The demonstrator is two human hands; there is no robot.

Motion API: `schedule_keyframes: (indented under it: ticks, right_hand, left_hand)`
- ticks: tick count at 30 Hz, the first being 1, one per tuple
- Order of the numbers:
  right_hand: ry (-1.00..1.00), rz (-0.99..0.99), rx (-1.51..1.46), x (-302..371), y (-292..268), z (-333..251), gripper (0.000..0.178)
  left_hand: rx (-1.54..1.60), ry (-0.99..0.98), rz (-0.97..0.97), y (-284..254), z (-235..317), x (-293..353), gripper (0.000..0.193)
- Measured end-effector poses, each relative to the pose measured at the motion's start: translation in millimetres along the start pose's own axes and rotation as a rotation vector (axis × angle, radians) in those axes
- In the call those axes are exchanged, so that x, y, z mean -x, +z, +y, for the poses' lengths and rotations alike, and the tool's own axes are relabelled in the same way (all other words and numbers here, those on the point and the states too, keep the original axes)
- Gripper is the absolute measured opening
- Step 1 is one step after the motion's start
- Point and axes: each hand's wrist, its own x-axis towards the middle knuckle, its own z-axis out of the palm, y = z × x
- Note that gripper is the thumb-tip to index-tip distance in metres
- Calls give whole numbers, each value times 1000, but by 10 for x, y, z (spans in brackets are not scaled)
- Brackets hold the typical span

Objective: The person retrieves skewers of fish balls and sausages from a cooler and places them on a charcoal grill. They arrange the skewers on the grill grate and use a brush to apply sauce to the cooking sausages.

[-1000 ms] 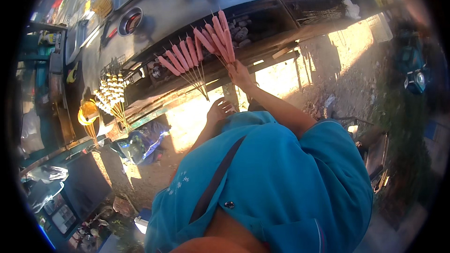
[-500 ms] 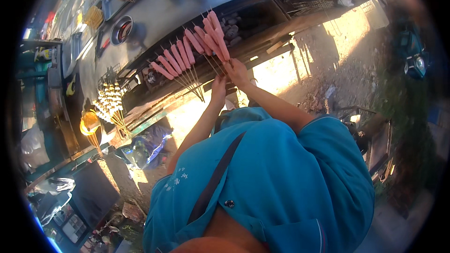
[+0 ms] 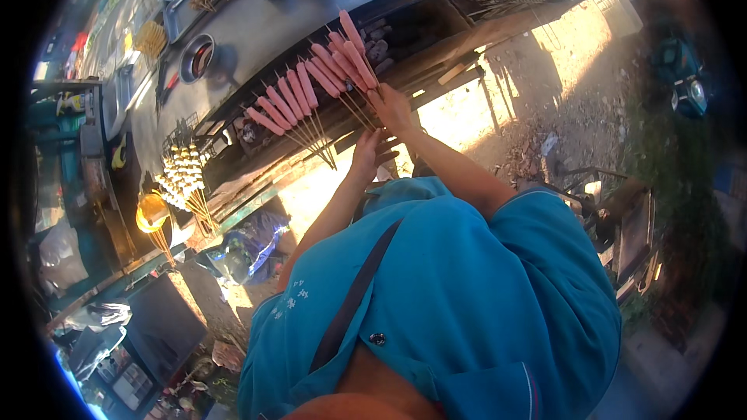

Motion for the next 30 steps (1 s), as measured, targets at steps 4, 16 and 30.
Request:
schedule_keyframes:
  ticks: [4,16,30]
  right_hand:
    - [27,-15,55,13,-76,16,24]
    - [40,30,-26,-126,-37,0,24]
    - [-42,-22,249,143,-360,182,29]
  left_hand:
    - [57,-38,60,34,42,-33,22]
    - [-7,-76,47,-79,-30,14,22]
    - [169,-60,25,55,89,-68,24]
